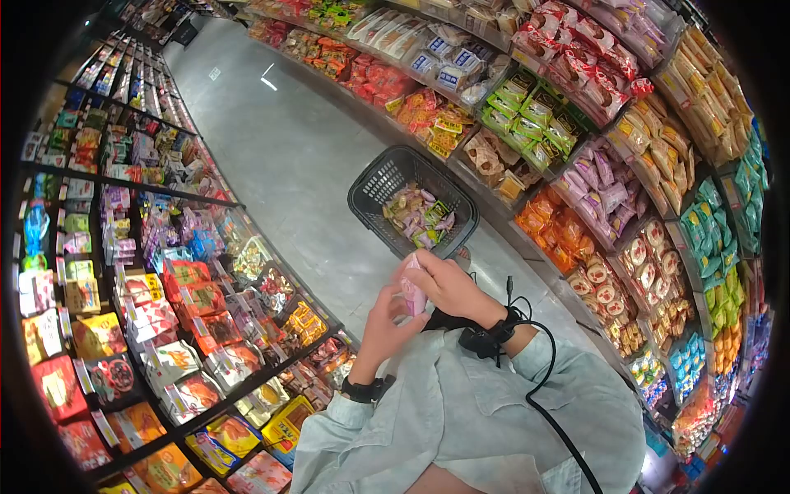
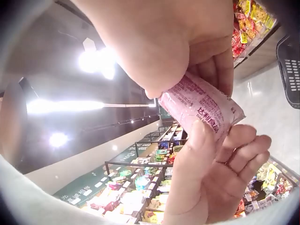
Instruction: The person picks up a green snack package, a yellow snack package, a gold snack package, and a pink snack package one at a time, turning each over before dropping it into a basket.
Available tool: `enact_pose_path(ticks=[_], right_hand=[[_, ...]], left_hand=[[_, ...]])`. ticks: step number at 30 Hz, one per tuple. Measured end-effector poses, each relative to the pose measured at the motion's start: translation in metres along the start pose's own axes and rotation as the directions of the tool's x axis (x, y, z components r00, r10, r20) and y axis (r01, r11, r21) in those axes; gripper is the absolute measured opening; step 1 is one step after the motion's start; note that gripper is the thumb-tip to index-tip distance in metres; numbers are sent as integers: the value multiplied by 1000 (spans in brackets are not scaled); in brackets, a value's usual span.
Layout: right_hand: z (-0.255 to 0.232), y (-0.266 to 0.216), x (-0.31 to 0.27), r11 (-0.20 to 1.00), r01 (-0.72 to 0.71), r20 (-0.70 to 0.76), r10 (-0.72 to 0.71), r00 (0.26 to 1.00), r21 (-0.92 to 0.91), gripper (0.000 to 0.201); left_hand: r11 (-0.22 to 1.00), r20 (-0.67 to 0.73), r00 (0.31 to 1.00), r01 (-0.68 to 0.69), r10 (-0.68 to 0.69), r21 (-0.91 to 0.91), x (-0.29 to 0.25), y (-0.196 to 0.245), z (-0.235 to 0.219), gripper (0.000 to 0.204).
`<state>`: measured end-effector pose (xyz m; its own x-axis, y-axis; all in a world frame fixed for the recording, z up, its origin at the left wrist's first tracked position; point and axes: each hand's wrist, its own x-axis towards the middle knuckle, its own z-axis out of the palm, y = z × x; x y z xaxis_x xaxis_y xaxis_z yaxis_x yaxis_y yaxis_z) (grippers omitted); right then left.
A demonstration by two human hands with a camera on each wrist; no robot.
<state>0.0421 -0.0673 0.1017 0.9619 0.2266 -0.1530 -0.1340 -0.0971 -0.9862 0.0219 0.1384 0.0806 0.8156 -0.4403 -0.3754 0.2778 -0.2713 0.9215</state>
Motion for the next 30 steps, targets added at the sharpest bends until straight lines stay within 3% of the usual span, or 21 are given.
enact_pose_path(ticks=[2,5,12,16,21,24,30], right_hand=[[-17,2,13,995,-30,-42,34,999,93,30],[-34,12,27,979,-55,-96,75,993,194,36],[-48,31,47,954,-18,-230,90,969,300,50],[-38,25,60,990,-8,-332,54,942,139,62],[-11,-2,86,983,-170,-438,125,890,-65,69],[15,-3,96,973,-163,-623,28,782,-162,64],[62,-12,81,946,-291,-765,82,639,-141,39]], left_hand=[[997,11,998,-65,65,49,24,7,-1,55],[995,54,998,-40,34,96,54,18,0,54],[981,167,983,-108,80,163,111,46,-15,52],[968,269,956,-168,115,186,141,49,-41,53],[953,378,910,-251,171,173,168,37,-93,56],[940,403,894,-288,195,183,177,25,-129,63],[971,488,867,-195,104,139,186,-5,-178,71]])
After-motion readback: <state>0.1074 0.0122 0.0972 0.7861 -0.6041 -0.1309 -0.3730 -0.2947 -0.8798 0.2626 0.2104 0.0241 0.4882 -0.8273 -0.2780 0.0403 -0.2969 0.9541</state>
